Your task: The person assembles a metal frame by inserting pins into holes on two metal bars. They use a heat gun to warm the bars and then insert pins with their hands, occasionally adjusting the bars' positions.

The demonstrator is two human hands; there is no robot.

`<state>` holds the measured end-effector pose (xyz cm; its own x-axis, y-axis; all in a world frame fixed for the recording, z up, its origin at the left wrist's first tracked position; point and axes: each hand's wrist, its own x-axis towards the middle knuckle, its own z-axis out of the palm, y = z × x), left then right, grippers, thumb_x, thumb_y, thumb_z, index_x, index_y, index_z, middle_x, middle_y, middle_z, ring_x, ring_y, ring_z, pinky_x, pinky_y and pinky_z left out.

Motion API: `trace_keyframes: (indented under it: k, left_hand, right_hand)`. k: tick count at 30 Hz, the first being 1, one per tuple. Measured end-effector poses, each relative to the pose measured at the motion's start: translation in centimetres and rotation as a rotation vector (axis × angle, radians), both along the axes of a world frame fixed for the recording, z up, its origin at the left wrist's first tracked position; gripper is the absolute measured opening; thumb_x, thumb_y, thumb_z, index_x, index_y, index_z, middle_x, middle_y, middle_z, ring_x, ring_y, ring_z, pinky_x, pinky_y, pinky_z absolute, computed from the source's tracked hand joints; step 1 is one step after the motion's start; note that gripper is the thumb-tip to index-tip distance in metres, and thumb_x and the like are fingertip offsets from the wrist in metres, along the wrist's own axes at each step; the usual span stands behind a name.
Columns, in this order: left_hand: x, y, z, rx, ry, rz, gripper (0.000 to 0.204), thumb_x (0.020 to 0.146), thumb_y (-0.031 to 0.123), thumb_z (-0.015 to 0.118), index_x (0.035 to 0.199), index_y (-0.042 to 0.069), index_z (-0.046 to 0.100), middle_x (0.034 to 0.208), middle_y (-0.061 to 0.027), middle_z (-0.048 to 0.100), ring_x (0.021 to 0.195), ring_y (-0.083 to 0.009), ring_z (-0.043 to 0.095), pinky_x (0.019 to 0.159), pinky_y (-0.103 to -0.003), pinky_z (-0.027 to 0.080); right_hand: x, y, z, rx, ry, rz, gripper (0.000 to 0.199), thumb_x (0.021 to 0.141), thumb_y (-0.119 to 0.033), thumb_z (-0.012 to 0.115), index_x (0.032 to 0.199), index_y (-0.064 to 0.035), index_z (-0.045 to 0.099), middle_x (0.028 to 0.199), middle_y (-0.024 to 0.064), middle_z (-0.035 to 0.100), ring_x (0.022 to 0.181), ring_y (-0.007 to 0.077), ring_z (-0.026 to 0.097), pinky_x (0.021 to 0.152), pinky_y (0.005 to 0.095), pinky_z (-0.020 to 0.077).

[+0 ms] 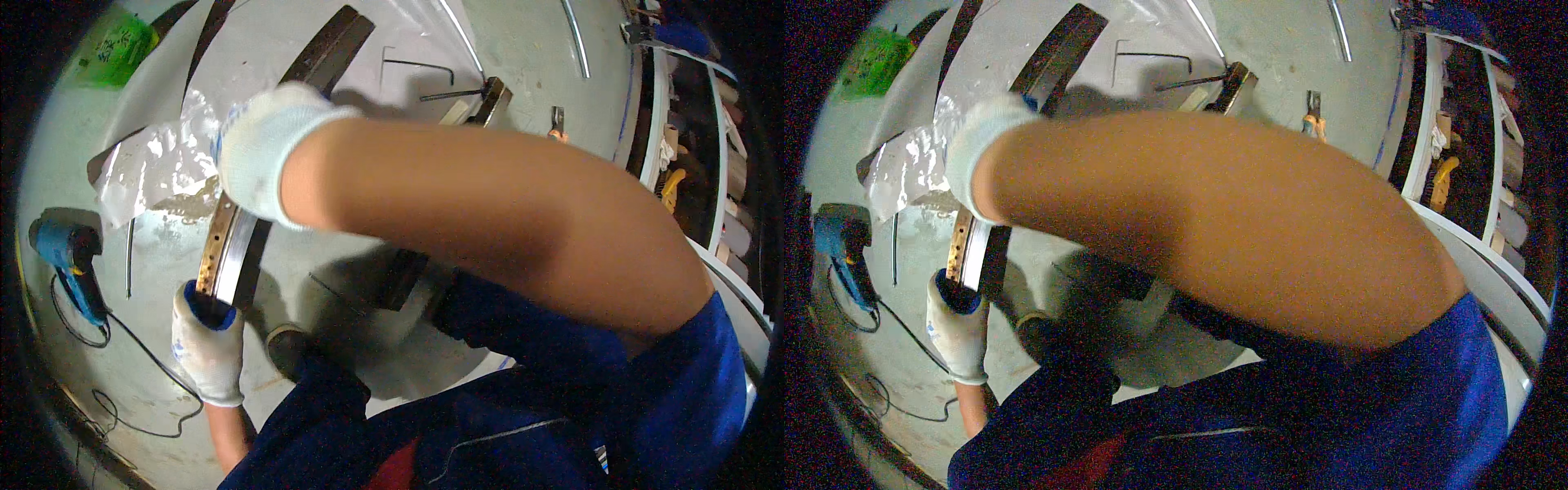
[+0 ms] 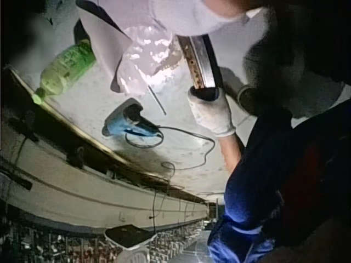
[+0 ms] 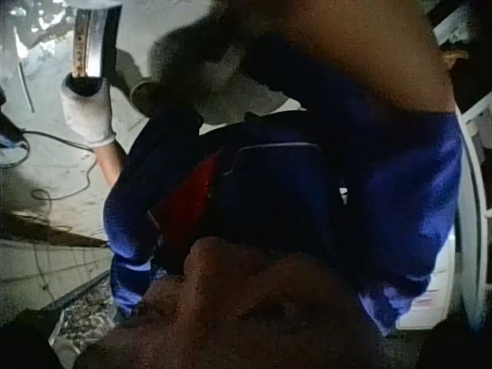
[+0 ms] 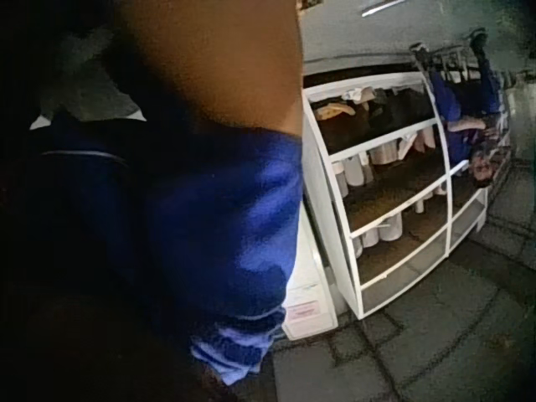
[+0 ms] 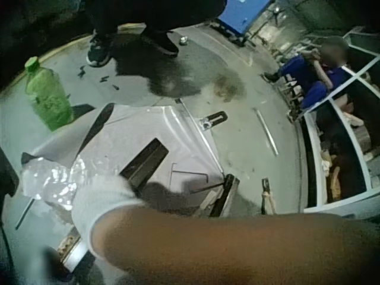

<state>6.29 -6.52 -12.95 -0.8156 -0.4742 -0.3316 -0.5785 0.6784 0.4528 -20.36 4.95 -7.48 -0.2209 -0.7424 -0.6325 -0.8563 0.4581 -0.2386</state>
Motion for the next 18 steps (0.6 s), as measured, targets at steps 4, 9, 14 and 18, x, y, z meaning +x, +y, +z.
trace_keyframes:
  k: [4,9,14,18]
  left_hand:
    - [0.1,-0.1,0.0,-0.067,-0.019,-0.026,0.06,0.074,0.01,0.083,0.128,0.001,0.058,0.106,-0.0201,0.068,0.098,-0.04,0.068,0.087,-0.043,0.053]
    - [-0.6,0.2,0.3,0.095,-0.075,0.054,0.059,0.074,0.011,0.083,0.126,0.002,0.058,0.103,-0.0195,0.069,0.096,-0.0399,0.068,0.085,-0.044,0.054]
    - [-0.5,0.2,-0.1,0.008,-0.056,0.014,0.054,0.073,0.01,0.081,0.122,0.004,0.06,0.102,-0.0196,0.069,0.094,-0.0391,0.068,0.082,-0.044,0.054]
    - [-0.7,0.2,0.2,0.033,-0.063,0.033,0.054,0.072,0.011,0.082,0.121,0.004,0.06,0.101,-0.0194,0.068,0.093,-0.0391,0.068,0.082,-0.044,0.054]
  right_hand:
    - [-2.6,2.2,3.8,-0.062,0.149,0.232,0.022,0.086,-0.012,0.063,0.098,-0.0043,0.079,0.096,0.0213,0.076,0.09,0.0361,0.075,0.079,0.0455,0.0601]
    - [-2.9,6.8,0.7,-0.36,0.122,0.054,0.014,0.083,-0.011,0.063,0.086,-0.0033,0.074,0.091,0.0202,0.074,0.084,0.0348,0.073,0.077,0.0458,0.0595]
    - [-1.5,9.0,-2.2,-0.595,0.12,-0.003,0.011,0.08,-0.015,0.065,0.084,-0.0051,0.068,0.08,0.0166,0.068,0.069,0.0338,0.069,0.066,0.0439,0.0581]
    - [-0.7,8.9,-2.1,-0.63,0.082,-0.095,0.014,0.081,-0.016,0.066,0.089,-0.005,0.07,0.079,0.0176,0.068,0.07,0.0351,0.069,0.065,0.0458,0.0571]
